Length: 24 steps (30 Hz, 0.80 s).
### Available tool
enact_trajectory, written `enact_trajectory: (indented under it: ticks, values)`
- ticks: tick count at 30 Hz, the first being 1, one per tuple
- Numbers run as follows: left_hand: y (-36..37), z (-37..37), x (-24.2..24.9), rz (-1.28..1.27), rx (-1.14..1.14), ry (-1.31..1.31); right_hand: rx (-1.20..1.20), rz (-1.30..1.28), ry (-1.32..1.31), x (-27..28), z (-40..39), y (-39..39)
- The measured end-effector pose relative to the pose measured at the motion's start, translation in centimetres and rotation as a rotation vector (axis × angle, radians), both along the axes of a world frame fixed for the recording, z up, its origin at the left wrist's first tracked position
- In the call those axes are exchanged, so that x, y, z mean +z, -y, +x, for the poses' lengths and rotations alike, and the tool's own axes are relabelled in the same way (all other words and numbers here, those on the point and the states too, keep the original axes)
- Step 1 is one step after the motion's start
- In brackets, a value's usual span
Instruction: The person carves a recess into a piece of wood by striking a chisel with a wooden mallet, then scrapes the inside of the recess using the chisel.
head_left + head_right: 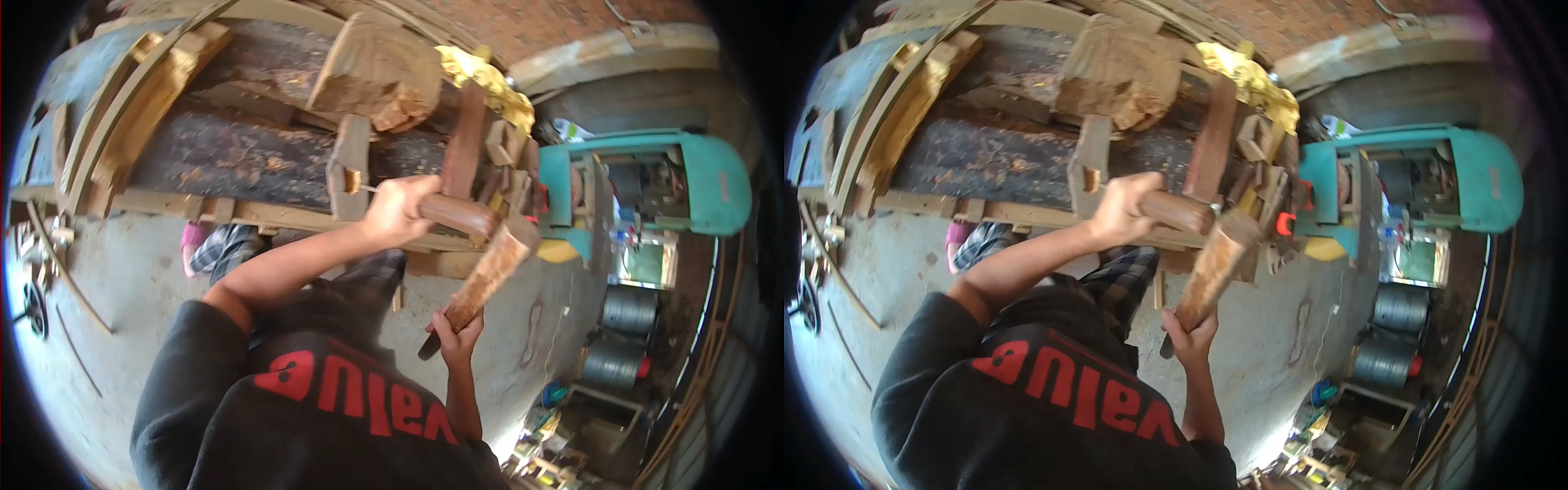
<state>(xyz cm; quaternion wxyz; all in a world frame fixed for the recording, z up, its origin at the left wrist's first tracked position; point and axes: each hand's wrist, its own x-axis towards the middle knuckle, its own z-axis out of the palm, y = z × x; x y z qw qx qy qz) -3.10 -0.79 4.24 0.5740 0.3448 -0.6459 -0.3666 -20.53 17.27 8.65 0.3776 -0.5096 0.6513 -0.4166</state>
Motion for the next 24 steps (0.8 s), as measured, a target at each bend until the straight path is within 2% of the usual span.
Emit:
enact_trajectory:
  ticks: [3,5,6,8,9,10,12,14,15,16,18,19,21,24]
  values:
    - [-0.3,0.2,0.4,-0.028,-0.044,0.022,-0.101,-0.079,0.012,3.6,1.0,0.5]
    - [-0.4,0.0,0.2,-0.033,-0.056,0.027,0.026,-0.502,0.252,4.3,0.8,1.0]
    - [-0.4,-0.1,0.1,-0.038,-0.048,0.021,0.009,-0.513,0.246,3.5,0.4,0.6]
    - [-0.4,-0.1,0.2,-0.041,-0.059,0.035,0.085,-0.504,-0.065,0.8,-1.0,0.0]
    - [-0.4,0.0,0.2,-0.034,-0.052,0.050,0.198,-0.148,-0.234,0.8,-1.8,-0.6]
    - [-0.3,0.2,0.1,-0.044,-0.065,0.048,-0.043,0.059,-0.014,-1.0,-1.0,-0.8]
    - [0.2,0.4,-0.1,0.009,-0.102,-0.068,-0.076,0.096,-0.015,1.0,-0.1,-0.5]
    - [-0.3,0.1,-0.4,-0.011,-0.070,0.002,-0.051,-0.061,-0.039,1.5,-1.2,-1.1]
    - [-0.4,0.2,0.0,-0.039,-0.067,0.005,-0.107,-0.132,0.129,3.1,0.0,-1.2]
    - [-0.5,0.3,0.3,-0.068,-0.057,0.009,0.015,-0.295,0.034,4.3,0.0,-0.9]
    - [-0.3,0.1,-0.2,-0.075,-0.073,0.028,0.185,-0.637,0.173,4.0,0.3,0.5]
    - [-0.2,0.0,-0.8,-0.083,-0.086,0.045,0.207,-0.632,0.185,2.9,0.0,0.3]
    - [-0.1,0.1,-0.7,-0.111,-0.092,0.034,0.080,-0.077,-0.158,0.2,-0.8,-0.9]
    - [0.0,0.6,-0.9,-0.120,-0.099,0.057,0.010,-0.088,-0.198,1.0,-0.6,-0.6]
